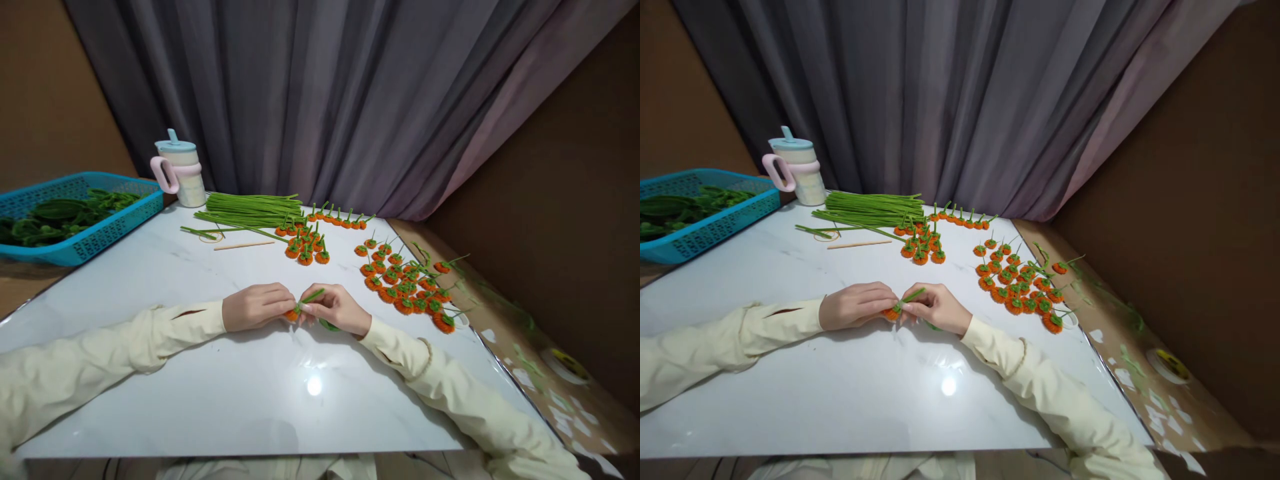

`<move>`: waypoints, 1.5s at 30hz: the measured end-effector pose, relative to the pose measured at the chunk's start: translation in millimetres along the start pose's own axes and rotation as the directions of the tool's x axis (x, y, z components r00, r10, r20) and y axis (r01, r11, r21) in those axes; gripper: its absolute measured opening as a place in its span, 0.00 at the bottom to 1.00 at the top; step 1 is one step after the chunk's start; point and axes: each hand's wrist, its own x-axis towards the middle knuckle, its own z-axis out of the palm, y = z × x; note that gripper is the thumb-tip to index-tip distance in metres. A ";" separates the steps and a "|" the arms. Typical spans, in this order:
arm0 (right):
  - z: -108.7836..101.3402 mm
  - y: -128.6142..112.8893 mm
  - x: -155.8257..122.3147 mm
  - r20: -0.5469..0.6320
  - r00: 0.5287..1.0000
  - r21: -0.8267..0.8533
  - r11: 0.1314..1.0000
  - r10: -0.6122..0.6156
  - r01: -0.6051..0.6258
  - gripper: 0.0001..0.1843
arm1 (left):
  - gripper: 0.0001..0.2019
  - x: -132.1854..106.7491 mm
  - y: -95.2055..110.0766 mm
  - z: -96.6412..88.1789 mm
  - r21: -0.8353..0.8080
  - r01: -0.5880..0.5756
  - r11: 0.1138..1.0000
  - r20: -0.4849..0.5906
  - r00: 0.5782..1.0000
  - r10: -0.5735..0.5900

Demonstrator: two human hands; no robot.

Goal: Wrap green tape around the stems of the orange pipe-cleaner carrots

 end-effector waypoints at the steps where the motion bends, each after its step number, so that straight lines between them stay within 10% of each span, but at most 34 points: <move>1: -0.3 0.1 -0.1 0.001 1.000 0.001 1.000 0.004 -0.004 0.19 | 0.10 -0.1 0.1 0.0 0.003 -0.003 1.000 0.001 1.000 0.003; 18: -1.8 5.3 -0.6 0.027 0.991 0.015 0.991 -0.132 0.132 0.14 | 0.09 0.5 2.8 -0.4 -0.157 0.092 0.983 -0.026 0.995 -0.097; 45: -0.9 3.7 -1.1 -0.012 0.995 -0.099 0.990 -0.100 0.098 0.12 | 0.08 2.6 1.4 -0.7 -0.009 -0.058 0.998 -0.008 0.998 0.058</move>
